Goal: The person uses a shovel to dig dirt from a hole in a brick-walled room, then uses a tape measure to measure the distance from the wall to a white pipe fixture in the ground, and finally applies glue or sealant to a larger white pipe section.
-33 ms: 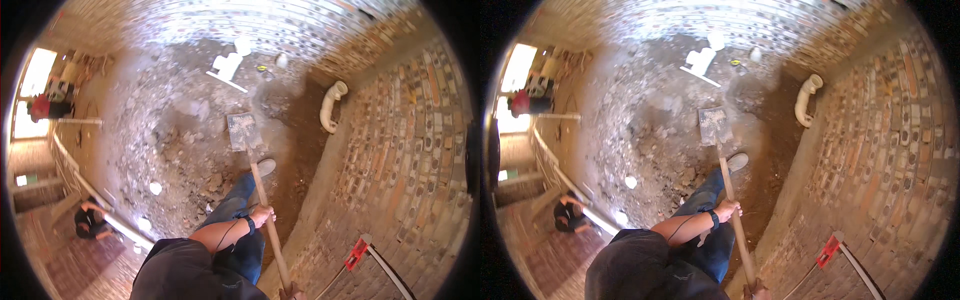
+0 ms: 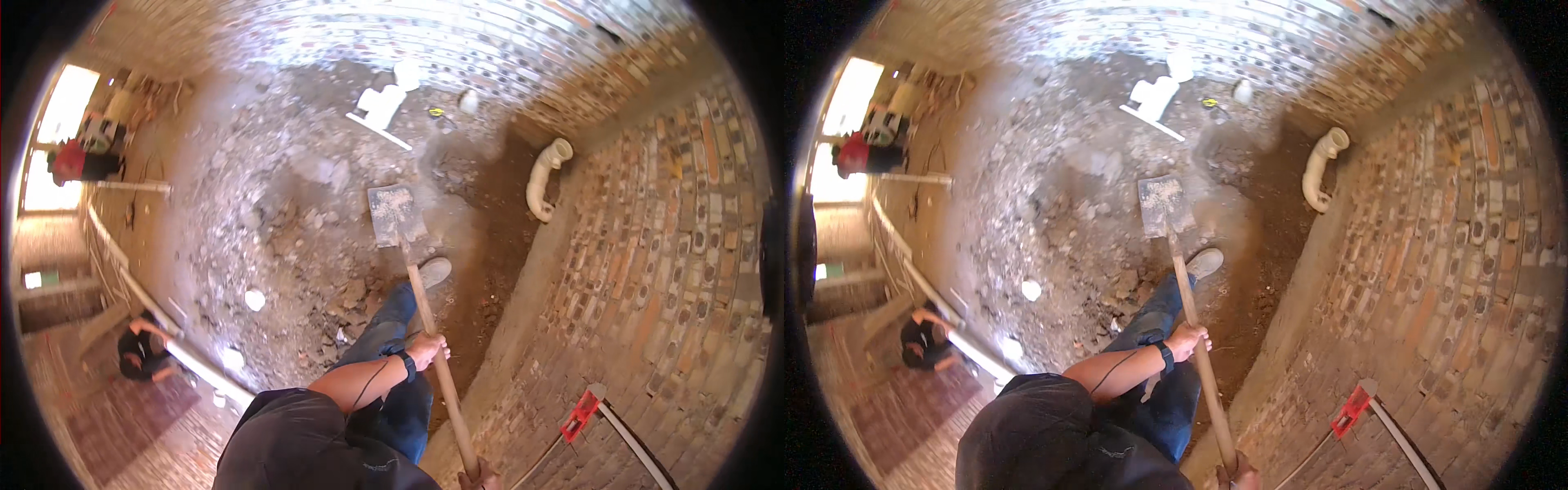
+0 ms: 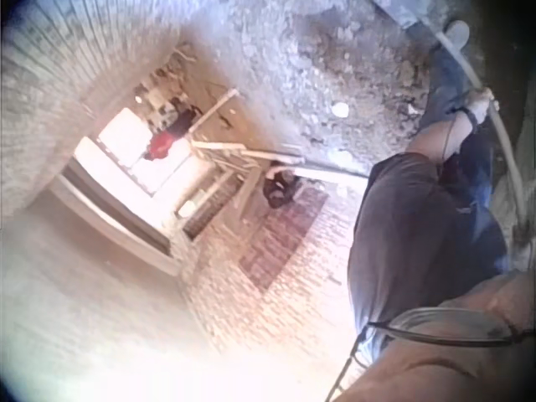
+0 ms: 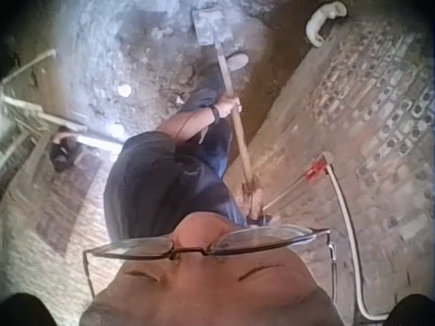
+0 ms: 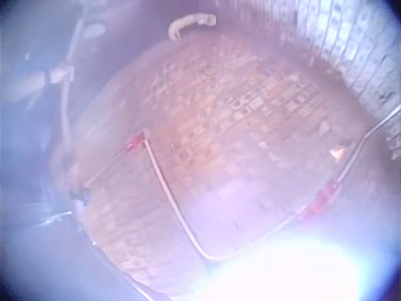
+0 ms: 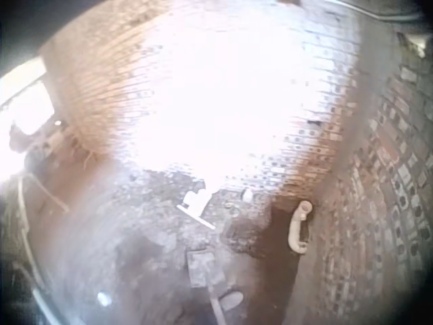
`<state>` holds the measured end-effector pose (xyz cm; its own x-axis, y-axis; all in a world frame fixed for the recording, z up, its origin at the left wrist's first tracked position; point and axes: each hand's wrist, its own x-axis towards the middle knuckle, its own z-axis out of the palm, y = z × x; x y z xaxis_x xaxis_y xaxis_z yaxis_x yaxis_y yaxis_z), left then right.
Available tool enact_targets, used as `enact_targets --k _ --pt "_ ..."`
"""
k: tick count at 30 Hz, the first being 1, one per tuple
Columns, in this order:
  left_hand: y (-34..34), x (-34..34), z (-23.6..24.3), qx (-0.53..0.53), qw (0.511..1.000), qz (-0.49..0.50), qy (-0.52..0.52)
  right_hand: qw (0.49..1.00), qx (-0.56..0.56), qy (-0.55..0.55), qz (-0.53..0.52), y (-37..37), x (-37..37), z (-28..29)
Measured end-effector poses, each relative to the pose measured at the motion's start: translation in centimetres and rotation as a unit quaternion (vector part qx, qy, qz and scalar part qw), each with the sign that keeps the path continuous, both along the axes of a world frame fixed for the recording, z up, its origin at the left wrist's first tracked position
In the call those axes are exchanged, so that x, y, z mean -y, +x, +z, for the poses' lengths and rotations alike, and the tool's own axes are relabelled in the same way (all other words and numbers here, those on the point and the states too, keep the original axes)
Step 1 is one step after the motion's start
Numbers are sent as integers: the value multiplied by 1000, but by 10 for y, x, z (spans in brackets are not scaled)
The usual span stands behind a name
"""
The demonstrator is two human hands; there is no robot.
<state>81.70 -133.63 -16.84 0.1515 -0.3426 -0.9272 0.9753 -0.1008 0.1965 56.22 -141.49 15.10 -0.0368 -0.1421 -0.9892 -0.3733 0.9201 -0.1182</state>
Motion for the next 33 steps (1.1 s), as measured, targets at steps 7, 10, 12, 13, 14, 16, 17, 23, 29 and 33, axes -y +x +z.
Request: enact_targets --k 7,10,12,13,14,16,17,23,29,33 --pt "-9 -67 95 -7 986 166 -17 959 3 -123 253 61 19 95" --pt "-6 -89 104 -21 975 220 -24 917 18 -154 367 85 23 104" --pt "3 -108 101 -22 967 252 -32 883 38 -175 434 104 16 105" --pt "15 -127 85 13 960 275 -45 862 54 -182 469 115 8 103" --pt "23 -143 76 46 953 295 -60 840 69 -190 504 124 -2 100" --pt "38 -156 81 55 951 297 -59 797 87 -208 561 134 -14 95" --pt "46 -158 84 63 953 292 -50 778 95 -216 582 137 -17 92" --pt "75 -156 124 101 932 334 -100 500 244 -361 748 214 -82 58" --pt "108 -200 139 105 936 335 -24 511 321 -327 727 265 -132 24" --pt "99 -183 202 103 957 272 -8 613 307 -189 703 280 -116 89"
